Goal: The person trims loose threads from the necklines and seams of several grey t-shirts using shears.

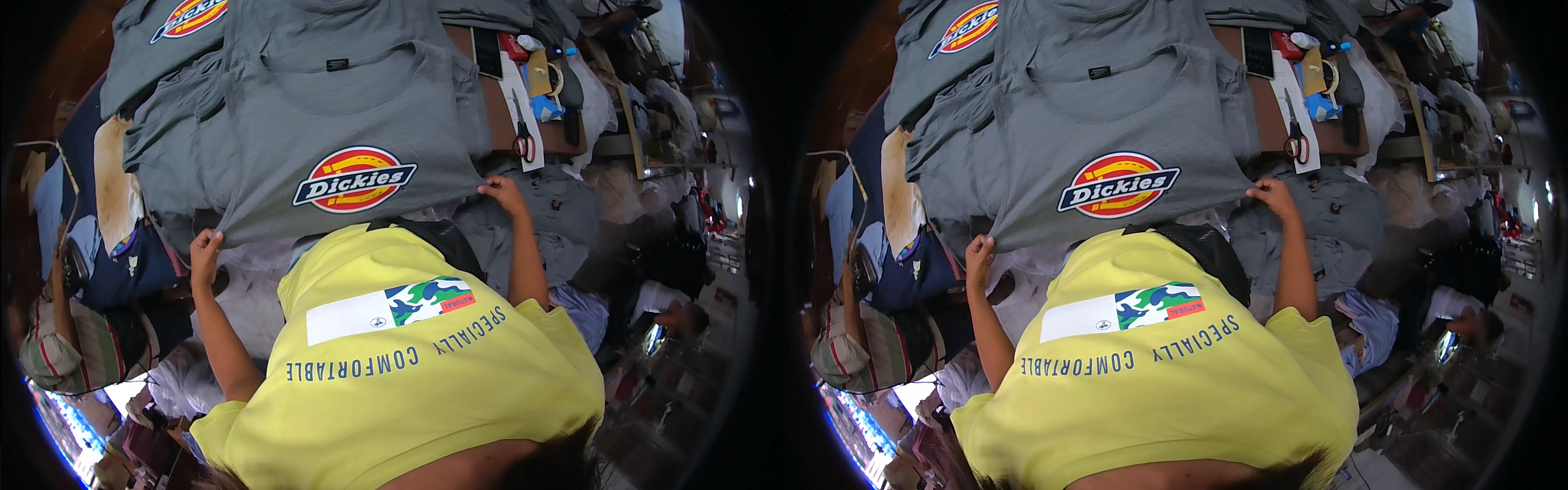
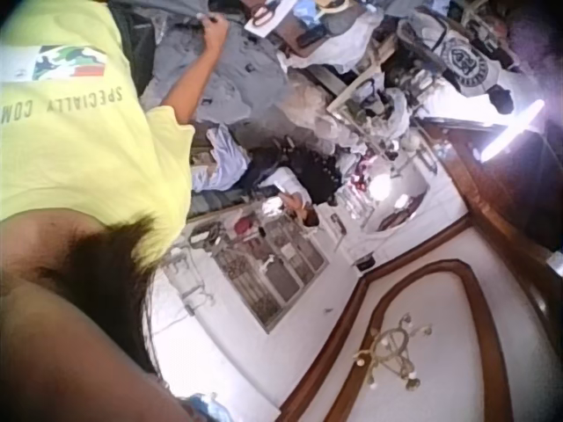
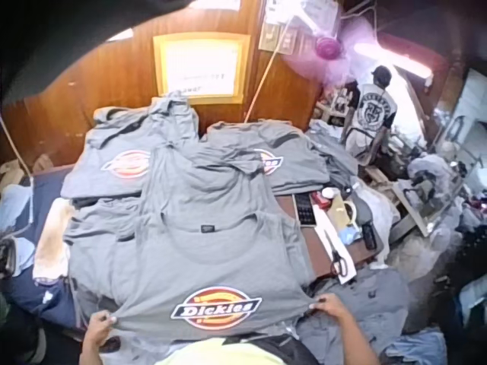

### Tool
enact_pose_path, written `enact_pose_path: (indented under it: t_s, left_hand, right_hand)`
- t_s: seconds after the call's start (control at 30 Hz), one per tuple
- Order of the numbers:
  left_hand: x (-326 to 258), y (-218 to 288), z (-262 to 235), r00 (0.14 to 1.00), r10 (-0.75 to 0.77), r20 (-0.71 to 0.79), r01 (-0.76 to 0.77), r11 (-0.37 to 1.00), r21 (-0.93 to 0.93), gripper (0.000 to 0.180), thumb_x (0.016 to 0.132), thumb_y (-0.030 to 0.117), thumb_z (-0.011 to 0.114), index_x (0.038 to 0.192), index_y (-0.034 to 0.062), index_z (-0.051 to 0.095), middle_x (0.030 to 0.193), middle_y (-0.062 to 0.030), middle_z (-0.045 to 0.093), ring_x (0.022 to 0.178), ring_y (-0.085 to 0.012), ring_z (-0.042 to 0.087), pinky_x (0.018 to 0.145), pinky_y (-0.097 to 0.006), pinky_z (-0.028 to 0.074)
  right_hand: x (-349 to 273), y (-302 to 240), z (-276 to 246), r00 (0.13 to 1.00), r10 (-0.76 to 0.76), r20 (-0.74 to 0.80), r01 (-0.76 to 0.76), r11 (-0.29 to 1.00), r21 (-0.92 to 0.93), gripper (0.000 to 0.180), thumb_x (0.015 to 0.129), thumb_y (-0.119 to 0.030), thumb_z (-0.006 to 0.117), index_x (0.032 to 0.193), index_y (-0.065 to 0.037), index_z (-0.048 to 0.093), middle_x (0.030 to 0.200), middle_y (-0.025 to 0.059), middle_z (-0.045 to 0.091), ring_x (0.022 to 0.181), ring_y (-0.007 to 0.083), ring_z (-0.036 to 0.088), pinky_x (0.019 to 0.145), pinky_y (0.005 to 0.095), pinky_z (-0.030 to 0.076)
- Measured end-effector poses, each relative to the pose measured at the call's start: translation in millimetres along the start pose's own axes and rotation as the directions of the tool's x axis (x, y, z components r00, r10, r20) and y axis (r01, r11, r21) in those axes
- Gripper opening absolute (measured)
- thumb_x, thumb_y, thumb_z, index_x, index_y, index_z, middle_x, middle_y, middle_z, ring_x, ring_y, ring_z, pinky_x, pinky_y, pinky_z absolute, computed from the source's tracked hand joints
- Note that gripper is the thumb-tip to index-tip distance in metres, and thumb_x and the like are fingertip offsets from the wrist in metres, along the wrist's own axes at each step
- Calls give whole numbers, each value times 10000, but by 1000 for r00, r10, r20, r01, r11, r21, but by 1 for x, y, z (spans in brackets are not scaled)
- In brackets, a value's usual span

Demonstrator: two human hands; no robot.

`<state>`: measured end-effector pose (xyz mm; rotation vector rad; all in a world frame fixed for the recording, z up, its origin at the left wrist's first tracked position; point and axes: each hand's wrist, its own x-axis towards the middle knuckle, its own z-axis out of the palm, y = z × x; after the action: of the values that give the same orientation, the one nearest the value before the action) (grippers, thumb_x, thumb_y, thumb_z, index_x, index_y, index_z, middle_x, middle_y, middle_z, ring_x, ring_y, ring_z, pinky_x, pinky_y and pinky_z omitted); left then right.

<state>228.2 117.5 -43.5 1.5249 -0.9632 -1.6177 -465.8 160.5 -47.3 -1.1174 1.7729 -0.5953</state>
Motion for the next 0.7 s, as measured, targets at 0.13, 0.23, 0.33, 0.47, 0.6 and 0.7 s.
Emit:
enact_pose_path:
  t_s: [0.13, 0.23, 0.33, 0.47, 0.6, 0.7]
  left_hand:
    - [-8, -2, 25, 994, 49, -93, -77, 939, -334, 179, 830, 105, 638, 782, 147, 471, 747, 39, 554, 693, -68, 535, 630, -194, 390]
    - [-2, -24, 19, 991, 33, -132, -83, 916, -393, 196, 825, 62, 633, 858, 149, 461, 744, 41, 552, 712, -86, 557, 632, -213, 416]
    - [7, -43, 18, 982, 15, -189, -94, 905, -415, 241, 810, 15, 632, 923, 135, 457, 769, 34, 557, 722, -96, 560, 641, -229, 435]
    - [27, -63, 20, 937, -8, -349, -79, 968, -236, 278, 795, -23, 624, 989, 99, 467, 819, 1, 577, 712, -111, 562, 647, -247, 454]
    - [46, -29, 80, 583, 643, -497, -76, 652, 755, 306, 786, 36, 605, 1073, 57, 500, 1013, -124, 550, 958, -240, 523, 863, -388, 398]
    - [29, 47, 159, 350, 900, -258, -157, 328, 932, 343, 812, 96, 583, 1144, 60, 506, 1197, -165, 480, 1160, -300, 414, 1000, -458, 272]
  right_hand:
    - [-10, 9, 6, 997, -23, -73, 41, 967, 251, 181, 733, -115, 740, 842, -53, 609, 770, -34, 570, 712, 47, 490, 658, 193, 374]
    - [-12, 9, 18, 988, -85, -131, 142, 836, 530, 258, 730, -48, 735, 932, -38, 574, 783, -14, 581, 728, 59, 525, 661, 193, 391]
    - [-7, 14, 22, 994, -6, -112, 67, 831, 551, 314, 723, -1, 727, 979, -32, 548, 777, -12, 575, 717, 60, 529, 673, 192, 404]
    - [-1, 22, 22, 990, 3, -142, 70, 857, 511, 254, 737, -15, 718, 940, -35, 568, 781, -7, 579, 724, 73, 538, 678, 205, 416]
    - [3, 13, 26, 873, -258, -415, 234, 966, -109, 171, 763, -18, 658, 915, -34, 581, 813, 42, 606, 751, 168, 581, 695, 283, 449]
    - [3, -57, 46, 628, -690, -360, 413, 688, -597, 194, 800, -65, 591, 994, -54, 597, 984, 99, 608, 941, 272, 567, 837, 388, 438]
